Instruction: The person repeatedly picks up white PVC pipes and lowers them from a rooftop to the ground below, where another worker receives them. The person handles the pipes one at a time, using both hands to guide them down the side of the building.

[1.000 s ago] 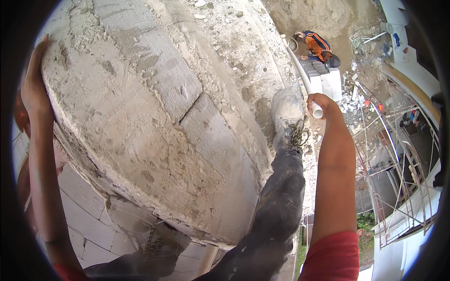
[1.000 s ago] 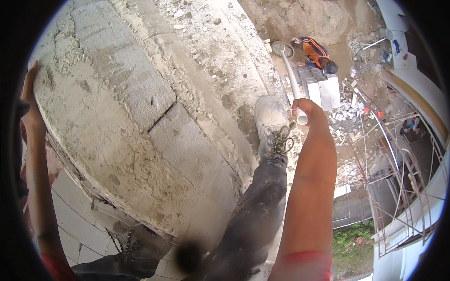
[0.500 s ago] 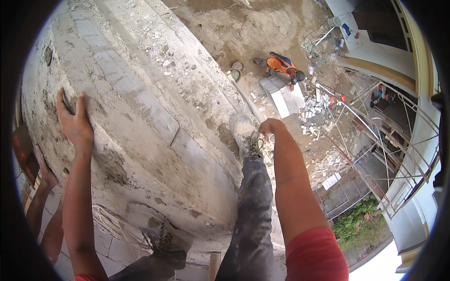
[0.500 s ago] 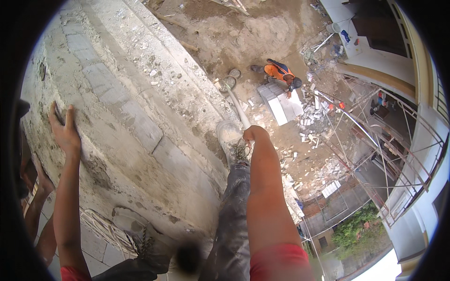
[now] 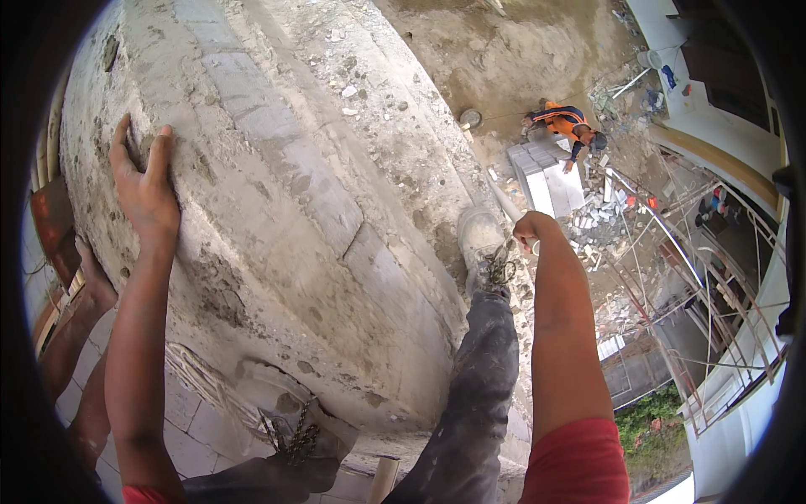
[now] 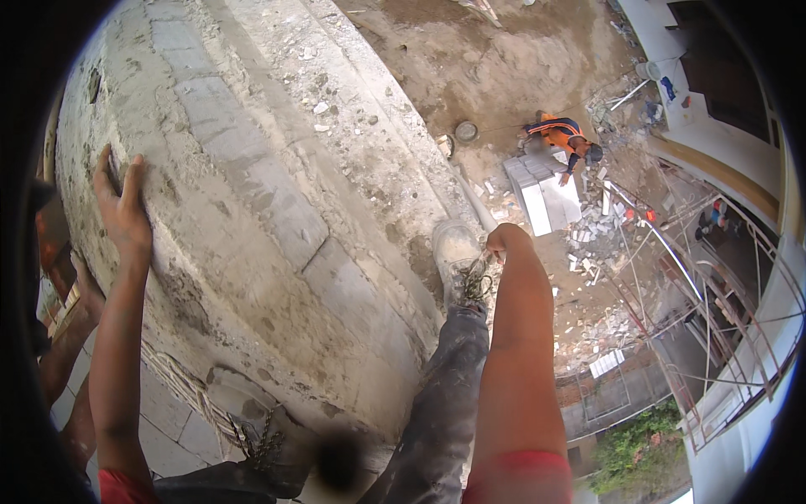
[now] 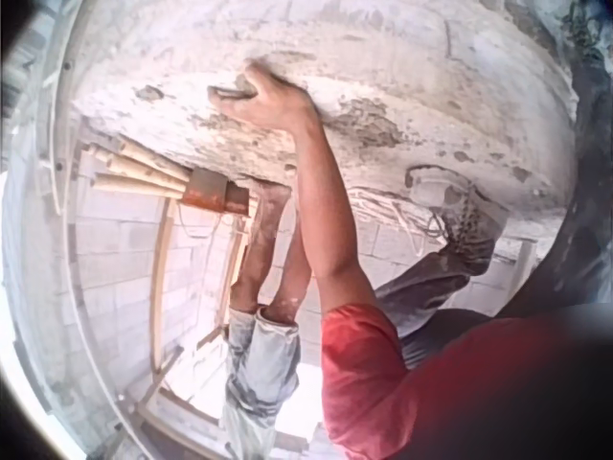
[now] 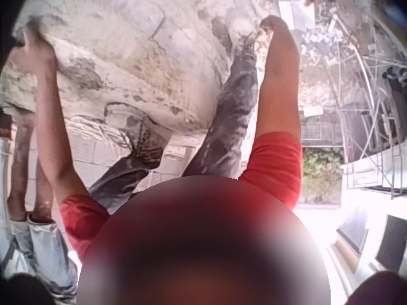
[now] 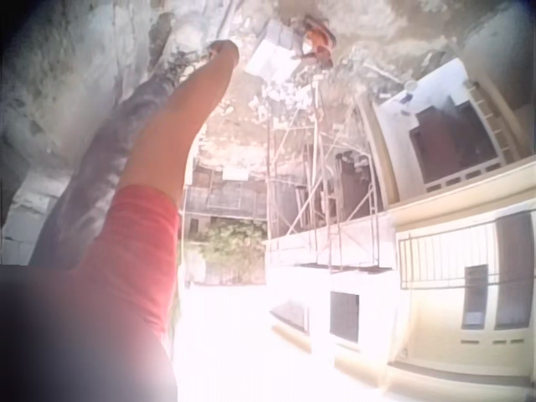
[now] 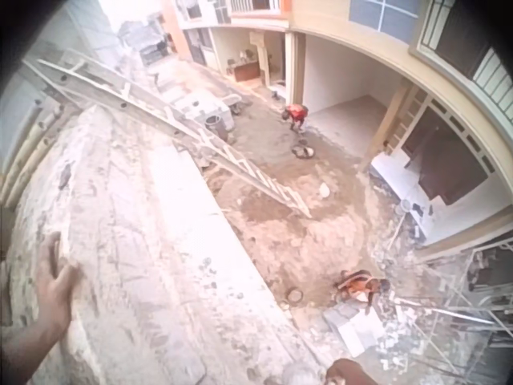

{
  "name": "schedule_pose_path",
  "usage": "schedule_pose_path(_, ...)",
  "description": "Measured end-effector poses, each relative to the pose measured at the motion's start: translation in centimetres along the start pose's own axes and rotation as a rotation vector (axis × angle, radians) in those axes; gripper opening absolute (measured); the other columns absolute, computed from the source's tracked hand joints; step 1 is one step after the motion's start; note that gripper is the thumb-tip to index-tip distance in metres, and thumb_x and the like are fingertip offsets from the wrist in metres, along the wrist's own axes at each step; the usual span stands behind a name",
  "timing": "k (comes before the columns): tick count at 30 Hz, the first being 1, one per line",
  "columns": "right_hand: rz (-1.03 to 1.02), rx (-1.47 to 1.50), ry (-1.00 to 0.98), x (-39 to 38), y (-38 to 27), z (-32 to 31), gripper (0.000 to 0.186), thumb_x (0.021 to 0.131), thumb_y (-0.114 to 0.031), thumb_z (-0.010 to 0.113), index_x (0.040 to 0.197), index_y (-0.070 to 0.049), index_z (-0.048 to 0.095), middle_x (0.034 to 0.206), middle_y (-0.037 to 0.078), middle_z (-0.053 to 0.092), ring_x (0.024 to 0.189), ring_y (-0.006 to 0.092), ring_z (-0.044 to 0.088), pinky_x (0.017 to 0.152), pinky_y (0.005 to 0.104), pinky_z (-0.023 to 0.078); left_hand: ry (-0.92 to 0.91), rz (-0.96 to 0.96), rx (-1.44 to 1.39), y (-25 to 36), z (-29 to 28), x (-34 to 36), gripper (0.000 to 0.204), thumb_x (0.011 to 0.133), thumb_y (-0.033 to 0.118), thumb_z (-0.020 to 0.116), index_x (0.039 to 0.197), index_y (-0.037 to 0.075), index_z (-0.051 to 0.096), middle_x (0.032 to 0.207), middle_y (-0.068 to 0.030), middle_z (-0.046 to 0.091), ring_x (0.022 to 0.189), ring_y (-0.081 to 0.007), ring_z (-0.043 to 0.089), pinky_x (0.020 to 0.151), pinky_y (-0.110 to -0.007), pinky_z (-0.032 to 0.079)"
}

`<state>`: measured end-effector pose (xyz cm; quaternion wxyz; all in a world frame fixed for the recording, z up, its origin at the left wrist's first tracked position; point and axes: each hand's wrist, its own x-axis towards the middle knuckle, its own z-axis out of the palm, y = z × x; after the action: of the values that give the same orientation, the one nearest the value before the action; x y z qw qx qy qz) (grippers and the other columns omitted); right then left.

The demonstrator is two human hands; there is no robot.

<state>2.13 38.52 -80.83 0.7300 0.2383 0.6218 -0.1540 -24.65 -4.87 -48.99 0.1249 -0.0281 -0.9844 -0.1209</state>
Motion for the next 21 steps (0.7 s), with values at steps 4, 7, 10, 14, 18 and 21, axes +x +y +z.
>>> schedule_pose_path(4,-0.011,0.045,-0.063,-0.3,0.6,-0.3,0.022,0.071,-0.011,0.062,0.089,-0.004,0.073,0.085,0.013,0.072,0.079,0.0246,0.07,0.074,0.0416,0.053,0.014,0.003,-0.015,-0.2,0.1,0.0,0.067,0.086,0.043,0.067,0.137,0.004,0.049,0.134,-0.0195,0.052,0.126,-0.0324,0.047,0.109,-0.038,0.032)
schedule_pose_path(7,-0.099,-0.057,0.09,-2.4,1.7,-1.1,0.016,0.069,-0.011,0.059,0.066,0.003,0.067,0.065,0.012,0.068,0.058,0.0207,0.067,0.062,0.0349,0.053,0.021,0.003,0.029,-0.4,0.0,-0.2,0.069,0.085,0.046,0.067,0.138,0.006,0.048,0.135,-0.0196,0.051,0.126,-0.0337,0.047,0.108,-0.038,0.033)
schedule_pose_path(10,-0.011,0.034,0.058,-7.7,3.2,-1.3,0.019,0.073,-0.012,0.059,0.078,0.004,0.069,0.067,0.012,0.069,0.063,0.0212,0.069,0.064,0.0341,0.053,0.016,-0.031,0.08,-0.1,0.2,-0.5,0.068,0.087,0.047,0.063,0.141,0.009,0.046,0.142,-0.0186,0.047,0.134,-0.0348,0.041,0.112,-0.045,0.026)
schedule_pose_path(14,0.048,-0.109,0.195,-23.4,6.1,-0.3,0.028,0.077,-0.016,0.06,0.094,0.003,0.071,0.075,0.014,0.072,0.074,0.023,0.072,0.072,0.0359,0.054,-0.086,-0.112,0.166,0.9,-0.3,0.0,0.066,0.091,0.045,0.058,0.147,0.016,0.039,0.155,-0.0168,0.03,0.146,-0.0321,0.02,0.116,-0.056,0.012)
schedule_pose_path(18,0.139,-0.316,0.319,-47.5,10.8,1.6,0.039,0.077,-0.019,0.063,0.107,0.006,0.066,0.093,0.02,0.071,0.086,0.0313,0.071,0.081,0.0404,0.055,-0.347,-0.286,0.227,4.0,-3.3,0.6,0.07,0.091,0.045,0.057,0.15,0.016,0.033,0.159,-0.0142,0.02,0.15,-0.0303,0.008,0.117,-0.057,0.005)
schedule_pose_path(21,0.18,-0.484,0.415,-68.5,14.0,4.7,0.033,0.077,-0.018,0.065,0.102,0.003,0.062,0.093,0.025,0.068,0.09,0.0391,0.067,0.083,0.0458,0.053,-0.449,0.05,0.151,9.7,-7.2,-3.2,0.083,0.088,0.051,0.06,0.151,0.01,0.025,0.161,-0.0144,0.011,0.15,-0.0295,0.003,0.119,-0.055,0.005)
